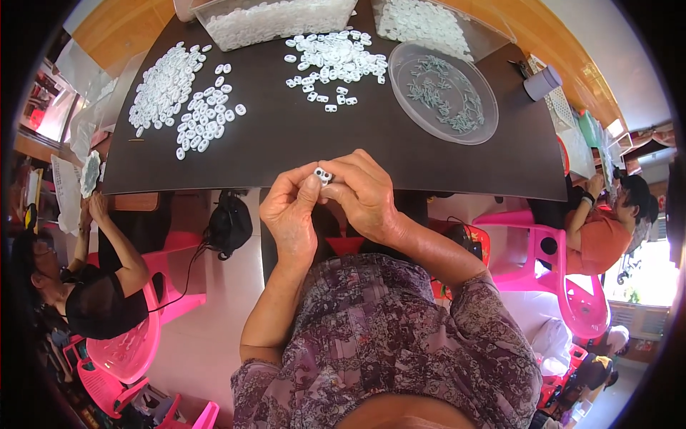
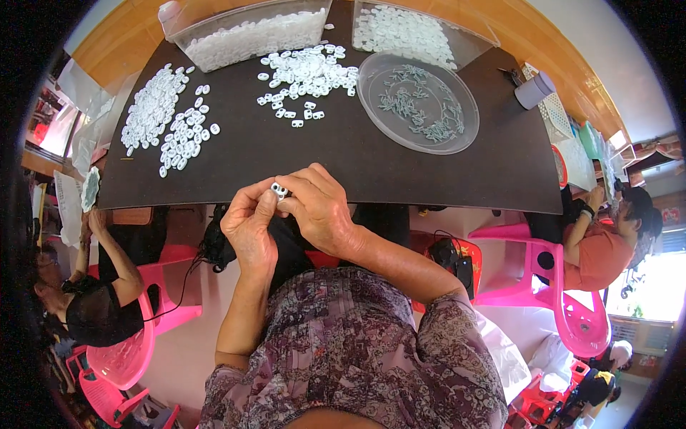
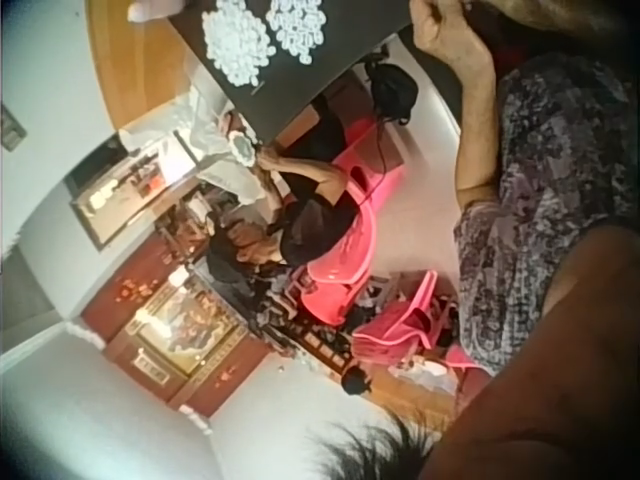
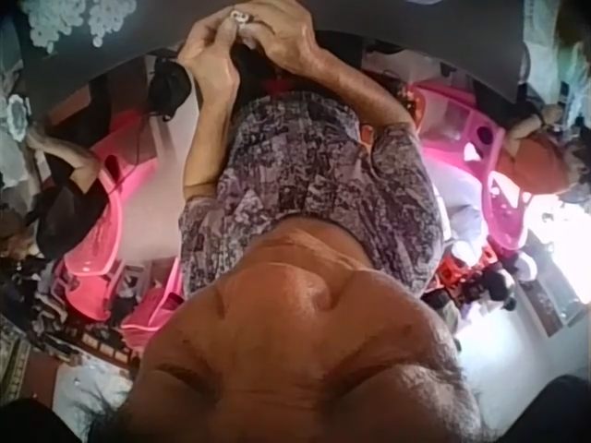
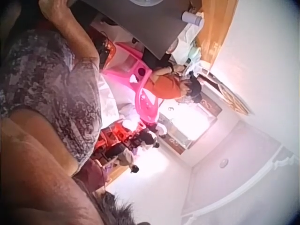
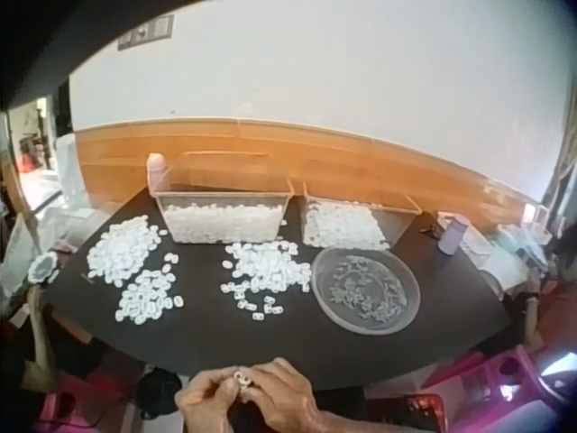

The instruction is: Manual assembly of small white plastic components with metal ring inserts.

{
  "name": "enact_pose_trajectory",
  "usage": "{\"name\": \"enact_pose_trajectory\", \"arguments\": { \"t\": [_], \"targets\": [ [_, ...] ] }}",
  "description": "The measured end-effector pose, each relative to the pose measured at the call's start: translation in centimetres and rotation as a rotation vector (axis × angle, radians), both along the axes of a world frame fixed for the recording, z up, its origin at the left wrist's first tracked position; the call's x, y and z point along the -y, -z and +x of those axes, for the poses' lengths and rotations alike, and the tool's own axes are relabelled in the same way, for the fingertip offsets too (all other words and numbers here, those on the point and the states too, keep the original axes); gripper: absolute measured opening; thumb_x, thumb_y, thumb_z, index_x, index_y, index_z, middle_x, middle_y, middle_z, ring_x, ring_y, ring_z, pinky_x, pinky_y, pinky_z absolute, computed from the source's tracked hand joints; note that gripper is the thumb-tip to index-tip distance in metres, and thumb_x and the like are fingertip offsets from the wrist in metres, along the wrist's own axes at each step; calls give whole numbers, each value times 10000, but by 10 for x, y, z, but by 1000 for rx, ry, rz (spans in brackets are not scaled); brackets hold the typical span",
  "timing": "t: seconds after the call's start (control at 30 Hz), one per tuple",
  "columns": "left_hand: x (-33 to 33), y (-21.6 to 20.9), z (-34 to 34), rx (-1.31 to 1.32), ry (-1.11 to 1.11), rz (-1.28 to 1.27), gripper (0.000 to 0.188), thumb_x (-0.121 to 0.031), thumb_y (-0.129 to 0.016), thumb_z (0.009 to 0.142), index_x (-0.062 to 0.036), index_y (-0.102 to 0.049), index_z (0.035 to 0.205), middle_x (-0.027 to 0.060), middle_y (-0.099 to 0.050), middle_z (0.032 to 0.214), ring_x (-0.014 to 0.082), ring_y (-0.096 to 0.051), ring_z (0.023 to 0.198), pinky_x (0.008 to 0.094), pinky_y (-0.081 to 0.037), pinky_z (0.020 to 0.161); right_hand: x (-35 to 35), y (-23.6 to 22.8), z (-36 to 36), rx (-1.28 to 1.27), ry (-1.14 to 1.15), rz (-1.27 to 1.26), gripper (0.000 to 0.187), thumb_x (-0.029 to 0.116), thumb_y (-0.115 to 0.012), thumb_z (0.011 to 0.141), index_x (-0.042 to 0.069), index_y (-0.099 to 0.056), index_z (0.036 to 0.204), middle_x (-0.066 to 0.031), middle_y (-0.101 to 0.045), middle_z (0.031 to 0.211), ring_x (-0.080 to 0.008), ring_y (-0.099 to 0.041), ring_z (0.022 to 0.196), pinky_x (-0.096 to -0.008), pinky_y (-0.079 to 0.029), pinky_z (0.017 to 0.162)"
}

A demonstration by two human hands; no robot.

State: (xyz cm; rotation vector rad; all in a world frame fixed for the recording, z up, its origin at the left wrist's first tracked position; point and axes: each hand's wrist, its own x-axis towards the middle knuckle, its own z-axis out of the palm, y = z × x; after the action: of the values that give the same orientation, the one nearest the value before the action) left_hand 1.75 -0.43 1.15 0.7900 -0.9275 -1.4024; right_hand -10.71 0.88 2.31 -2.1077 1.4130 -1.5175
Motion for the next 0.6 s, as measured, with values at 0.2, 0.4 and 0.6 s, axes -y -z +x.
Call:
{"name": "enact_pose_trajectory", "arguments": {
  "t": [0.2, 0.4, 0.6],
  "targets": [
    [-1, 4, -2, -51, 25, -72, 168, -60, -628, 851, 58, -611, 969, 67, -619, 805, 95, -543, 642, 206, -469, 590, -3, -1, 2, 36, 8, -13, 279, -9, -630, 720, -44, -614, 996, -124, -626, 857, -246, -566, 726, -324, -465, 633],
    [0, 4, -3, -88, 11, -119, 147, -72, -625, 857, 49, -589, 933, 62, -612, 786, 92, -544, 637, 212, -471, 587, -3, 2, 3, 32, -13, -58, 280, -22, -615, 731, -46, -606, 1010, -130, -620, 845, -245, -561, 714, -321, -465, 622],
    [-2, -5, -3, -104, -22, -73, 140, -80, -622, 862, 36, -590, 932, 54, -613, 782, 84, -546, 643, 204, -466, 603, -3, -6, 9, 28, 20, -73, 304, -20, -634, 728, -37, -597, 1029, -118, -622, 841, -232, -559, 708, -326, -462, 626]
  ]
}}
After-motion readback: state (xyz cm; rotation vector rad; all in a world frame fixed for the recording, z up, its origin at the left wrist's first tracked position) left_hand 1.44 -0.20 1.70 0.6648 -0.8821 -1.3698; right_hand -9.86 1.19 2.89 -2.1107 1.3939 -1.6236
